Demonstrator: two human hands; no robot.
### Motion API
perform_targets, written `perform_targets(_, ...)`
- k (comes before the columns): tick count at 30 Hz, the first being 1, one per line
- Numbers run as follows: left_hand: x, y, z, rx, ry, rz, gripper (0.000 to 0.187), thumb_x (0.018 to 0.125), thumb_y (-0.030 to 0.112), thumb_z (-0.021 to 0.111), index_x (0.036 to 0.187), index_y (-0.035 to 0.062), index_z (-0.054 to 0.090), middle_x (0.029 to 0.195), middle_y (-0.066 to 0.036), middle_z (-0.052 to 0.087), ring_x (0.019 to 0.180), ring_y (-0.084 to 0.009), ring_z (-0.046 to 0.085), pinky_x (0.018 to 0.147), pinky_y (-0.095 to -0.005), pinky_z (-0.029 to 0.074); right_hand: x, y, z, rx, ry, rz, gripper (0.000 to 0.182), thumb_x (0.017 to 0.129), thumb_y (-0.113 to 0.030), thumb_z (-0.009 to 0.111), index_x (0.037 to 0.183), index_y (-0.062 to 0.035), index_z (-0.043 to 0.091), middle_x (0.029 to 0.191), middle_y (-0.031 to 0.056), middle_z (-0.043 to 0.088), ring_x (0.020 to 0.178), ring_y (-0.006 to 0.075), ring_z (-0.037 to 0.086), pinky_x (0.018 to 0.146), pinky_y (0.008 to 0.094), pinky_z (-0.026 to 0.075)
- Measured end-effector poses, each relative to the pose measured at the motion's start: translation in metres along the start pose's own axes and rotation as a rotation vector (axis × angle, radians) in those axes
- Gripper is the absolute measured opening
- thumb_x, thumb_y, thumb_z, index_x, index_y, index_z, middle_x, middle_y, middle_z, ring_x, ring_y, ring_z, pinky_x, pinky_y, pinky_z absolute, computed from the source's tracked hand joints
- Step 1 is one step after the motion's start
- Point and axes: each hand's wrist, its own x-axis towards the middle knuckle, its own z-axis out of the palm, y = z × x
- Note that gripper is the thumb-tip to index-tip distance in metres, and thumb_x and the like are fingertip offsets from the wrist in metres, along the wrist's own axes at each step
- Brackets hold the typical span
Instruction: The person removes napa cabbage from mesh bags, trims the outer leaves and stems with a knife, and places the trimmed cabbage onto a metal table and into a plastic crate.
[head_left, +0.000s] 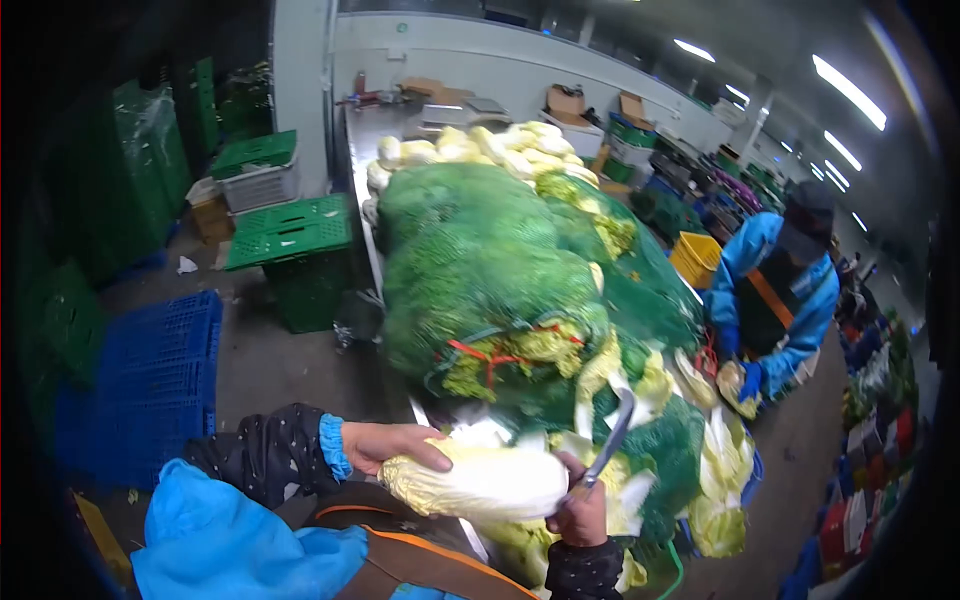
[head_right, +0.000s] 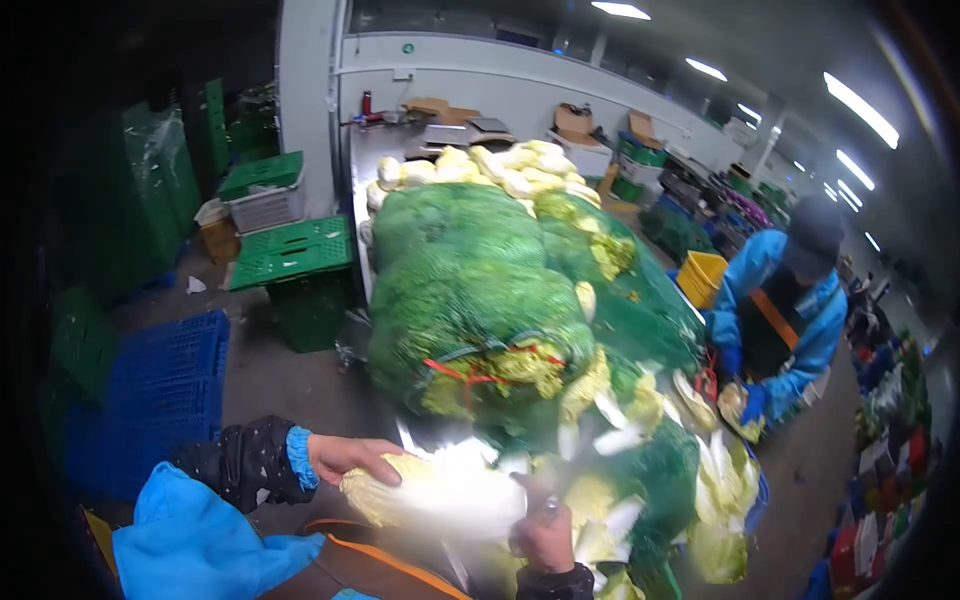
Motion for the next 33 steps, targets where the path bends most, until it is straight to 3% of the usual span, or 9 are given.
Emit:
perform_targets(2,-0.026,0.002,-0.034,0.403,-0.135,0.622,0.057,0.083,0.006,0.056,0.135,0.0015,0.033,0.132,-0.012,0.045,0.117,-0.0211,0.049,0.098,-0.0317,0.04,0.025,-0.008,0.024,0.001,0.054,-0.081,0.062,0.077,-0.025,0.068,0.124,0.0043,0.039,0.107,0.0224,0.059,0.062,0.0244,0.066,0.034,0.0218,0.044)
perform_targets(3,-0.03,0.013,-0.051,-0.147,-0.038,0.406,0.061,0.082,0.012,0.057,0.136,0.0029,0.031,0.134,-0.016,0.042,0.118,-0.027,0.048,0.099,-0.039,0.04,0.036,-0.008,0.026,0.013,0.08,-0.096,0.053,0.082,-0.023,0.063,0.121,0.0038,0.039,0.108,0.0264,0.057,0.061,0.0266,0.065,0.033,0.0221,0.044)
perform_targets(5,-0.056,0.044,-0.077,-0.256,-0.027,0.626,0.071,0.08,0.028,0.059,0.138,0.0029,0.026,0.135,-0.02,0.039,0.12,-0.0338,0.044,0.096,-0.0535,0.038,0.055,-0.006,0.022,-0.027,0.162,-0.062,0.041,0.08,-0.019,0.064,0.111,0.0007,0.045,0.098,0.0273,0.06,0.054,0.0233,0.062,0.032,0.0227,0.043)
perform_targets(10,-0.094,0.16,-0.211,-0.297,0.216,1.023,0.057,0.085,0.021,0.055,0.132,-0.0023,0.032,0.125,-0.021,0.048,0.11,-0.0327,0.053,0.091,-0.0529,0.044,0.111,0.006,0.027,-0.033,0.394,-0.148,0.03,0.079,-0.013,0.063,0.102,-0.0024,0.047,0.082,0.0228,0.06,0.033,0.0181,0.048,0.027,0.0262,0.035)
perform_targets(14,-0.082,0.257,-0.328,-0.281,0.388,1.012,0.05,0.084,0.017,0.059,0.125,-0.0027,0.04,0.114,-0.017,0.056,0.099,-0.0288,0.059,0.086,-0.0466,0.05,0.151,-0.004,0.075,-0.191,0.595,-0.118,0.021,0.086,-0.017,0.058,0.103,-0.0057,0.051,0.082,0.0074,0.06,0.054,0.0117,0.051,0.045,0.0235,0.044)
perform_targets(15,-0.073,0.278,-0.354,-0.3,0.414,0.98,0.045,0.083,0.015,0.06,0.121,-0.0027,0.044,0.11,-0.016,0.058,0.096,-0.0265,0.061,0.083,-0.0425,0.051,0.162,-0.008,0.094,-0.125,0.652,-0.1,0.021,0.082,-0.01,0.061,0.101,-0.0069,0.051,0.078,0.005,0.059,0.046,0.0083,0.046,0.038,0.0195,0.037)
perform_targets(24,0.046,0.469,-0.479,-0.319,0.455,1.065,0.042,0.079,0.01,0.064,0.115,-0.0048,0.049,0.107,-0.011,0.06,0.093,-0.0229,0.06,0.079,-0.0338,0.05,0.247,0.004,0.153,-0.343,0.782,-0.145,0.018,0.082,-0.007,0.061,0.099,-0.0045,0.053,0.069,0.005,0.058,0.045,0.0077,0.045,0.038,0.019,0.034)
perform_targets(30,0.092,0.502,-0.524,-0.281,0.678,0.996,0.044,0.075,0.012,0.069,0.113,-0.004,0.053,0.108,-0.01,0.06,0.092,-0.0216,0.06,0.08,-0.0327,0.048,0.259,0.002,0.156,-0.393,0.883,-0.046,0.015,0.079,-0.004,0.064,0.091,-0.0049,0.056,0.06,0.0013,0.054,0.043,0.0077,0.046,0.038,0.0185,0.033)
perform_targets(33,0.081,0.487,-0.526,-0.309,0.517,0.964,0.045,0.075,0.013,0.069,0.112,-0.006,0.053,0.105,-0.011,0.061,0.091,-0.0205,0.061,0.081,-0.0313,0.047,0.261,0.007,0.155,-0.362,0.897,-0.085,0.014,0.078,-0.002,0.064,0.089,-0.0052,0.056,0.061,0.0019,0.054,0.043,0.0077,0.045,0.038,0.0188,0.033)
